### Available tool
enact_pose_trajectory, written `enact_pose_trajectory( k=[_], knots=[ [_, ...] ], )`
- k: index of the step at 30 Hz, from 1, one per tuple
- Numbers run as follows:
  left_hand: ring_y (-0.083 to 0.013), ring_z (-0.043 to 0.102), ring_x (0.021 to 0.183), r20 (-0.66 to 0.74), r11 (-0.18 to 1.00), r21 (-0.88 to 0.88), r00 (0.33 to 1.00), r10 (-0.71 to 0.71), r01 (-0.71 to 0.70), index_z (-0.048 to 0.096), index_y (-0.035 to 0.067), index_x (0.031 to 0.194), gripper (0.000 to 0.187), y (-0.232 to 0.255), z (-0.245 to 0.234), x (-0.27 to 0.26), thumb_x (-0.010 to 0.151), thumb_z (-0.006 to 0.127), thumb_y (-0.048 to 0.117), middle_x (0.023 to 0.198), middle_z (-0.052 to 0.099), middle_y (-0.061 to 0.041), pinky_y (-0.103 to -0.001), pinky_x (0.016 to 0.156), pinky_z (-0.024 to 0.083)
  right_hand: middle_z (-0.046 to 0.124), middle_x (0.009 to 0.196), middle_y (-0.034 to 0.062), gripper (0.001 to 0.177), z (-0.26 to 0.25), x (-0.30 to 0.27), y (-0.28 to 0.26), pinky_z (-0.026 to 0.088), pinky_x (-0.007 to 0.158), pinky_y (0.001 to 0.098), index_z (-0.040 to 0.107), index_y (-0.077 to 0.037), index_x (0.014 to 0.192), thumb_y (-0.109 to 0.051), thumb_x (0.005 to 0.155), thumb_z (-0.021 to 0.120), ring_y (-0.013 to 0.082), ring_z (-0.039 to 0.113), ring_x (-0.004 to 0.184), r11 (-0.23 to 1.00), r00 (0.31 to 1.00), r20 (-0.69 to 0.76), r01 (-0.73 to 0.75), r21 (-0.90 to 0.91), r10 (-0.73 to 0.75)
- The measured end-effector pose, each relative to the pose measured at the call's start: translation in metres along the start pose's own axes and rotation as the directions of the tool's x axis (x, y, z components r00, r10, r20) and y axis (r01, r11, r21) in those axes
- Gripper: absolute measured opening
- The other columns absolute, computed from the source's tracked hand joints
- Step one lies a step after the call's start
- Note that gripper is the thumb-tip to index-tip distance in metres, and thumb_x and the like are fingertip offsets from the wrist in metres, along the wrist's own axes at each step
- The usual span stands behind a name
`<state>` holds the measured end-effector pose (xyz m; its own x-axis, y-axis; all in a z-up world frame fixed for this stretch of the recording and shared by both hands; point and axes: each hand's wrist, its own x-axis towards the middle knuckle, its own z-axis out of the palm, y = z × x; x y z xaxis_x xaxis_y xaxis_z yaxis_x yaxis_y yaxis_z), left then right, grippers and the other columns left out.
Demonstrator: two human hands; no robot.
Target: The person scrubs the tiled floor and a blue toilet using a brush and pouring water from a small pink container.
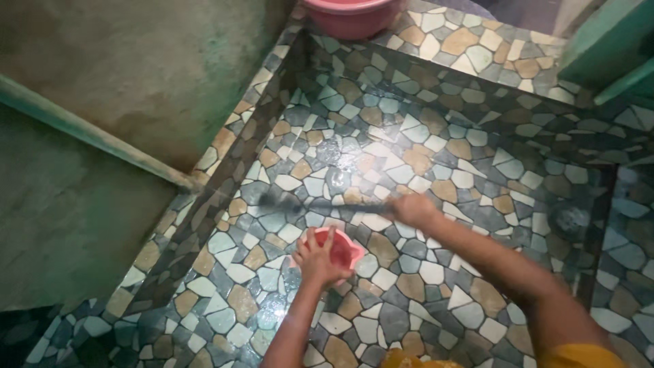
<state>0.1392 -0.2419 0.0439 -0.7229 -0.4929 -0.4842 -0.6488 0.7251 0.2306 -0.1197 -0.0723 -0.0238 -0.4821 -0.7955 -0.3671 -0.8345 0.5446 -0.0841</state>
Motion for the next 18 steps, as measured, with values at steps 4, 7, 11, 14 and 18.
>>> enact_pose_trajectory(
  k=[4, 7, 11, 14, 18],
  knots=[
    [-0.0487, 0.011, 0.147, 0.02, 0.999, -0.023, 1.0, 0.025, -0.024, 0.023, 0.05, 0.158, 0.132, -0.006, -0.001, 0.0, 0.048, 0.094, 0.065, 0.165, 0.008, -0.013, -0.067, 0.113, 0.019, 0.075, 0.088, 0.0186, 0.058, 0.004, 0.066, 0.061, 0.058, 0.07, 0.0527, 0.072, -0.01, 0.099, -0.065, 0.096, 0.055, 0.0377, 0.073, 0.08, 0.936, 0.899, -0.288, -0.273, 0.223, 0.331],
    [-0.0511, 0.007, 0.147, 0.079, 1.0, -0.009, 0.997, 0.016, -0.016, 0.022, 0.05, 0.159, 0.132, -0.005, -0.002, 0.004, 0.049, 0.095, 0.064, 0.165, 0.004, -0.014, -0.068, 0.113, 0.016, 0.075, 0.087, 0.0186, 0.059, -0.005, 0.088, 0.04, 0.059, 0.07, 0.0526, 0.071, -0.009, 0.097, -0.065, 0.097, 0.052, 0.0379, 0.073, 0.079, 0.914, 0.86, -0.327, -0.325, 0.242, 0.393],
    [-0.0517, 0.006, 0.147, 0.097, 0.999, -0.041, 0.995, 0.03, -0.026, 0.023, 0.05, 0.159, 0.132, -0.008, 0.001, 0.008, 0.049, 0.095, 0.064, 0.165, 0.003, -0.015, -0.068, 0.113, 0.016, 0.076, 0.077, 0.0122, 0.053, -0.037, 0.064, -0.017, 0.058, 0.063, 0.0544, 0.066, -0.011, 0.105, -0.06, 0.101, 0.046, 0.0332, 0.075, 0.068, 0.99, 0.975, -0.179, -0.139, -0.023, 0.133],
    [-0.0536, 0.008, 0.146, 0.108, 1.0, 0.002, 0.994, 0.028, -0.029, 0.022, 0.051, 0.159, 0.133, -0.009, 0.004, 0.009, 0.049, 0.094, 0.065, 0.166, 0.003, -0.015, -0.068, 0.112, 0.017, 0.076, 0.08, 0.0129, 0.059, -0.058, 0.062, -0.026, 0.059, 0.061, 0.0458, 0.065, -0.01, 0.104, -0.066, 0.097, 0.049, 0.0324, 0.076, 0.073, 0.992, 0.997, 0.013, 0.071, -0.104, -0.07],
    [-0.0526, 0.007, 0.147, 0.104, 0.999, -0.019, 0.994, 0.038, -0.036, 0.02, 0.052, 0.159, 0.134, -0.009, 0.002, 0.007, 0.048, 0.094, 0.066, 0.166, 0.002, -0.015, -0.07, 0.112, 0.017, 0.078, 0.098, 0.017, 0.057, -0.062, 0.127, 0.036, 0.06, 0.072, 0.047, 0.072, -0.008, 0.103, -0.059, 0.105, 0.046, 0.034, 0.076, 0.089, 0.954, 0.946, -0.119, -0.297, 0.044, 0.3]
  ],
)
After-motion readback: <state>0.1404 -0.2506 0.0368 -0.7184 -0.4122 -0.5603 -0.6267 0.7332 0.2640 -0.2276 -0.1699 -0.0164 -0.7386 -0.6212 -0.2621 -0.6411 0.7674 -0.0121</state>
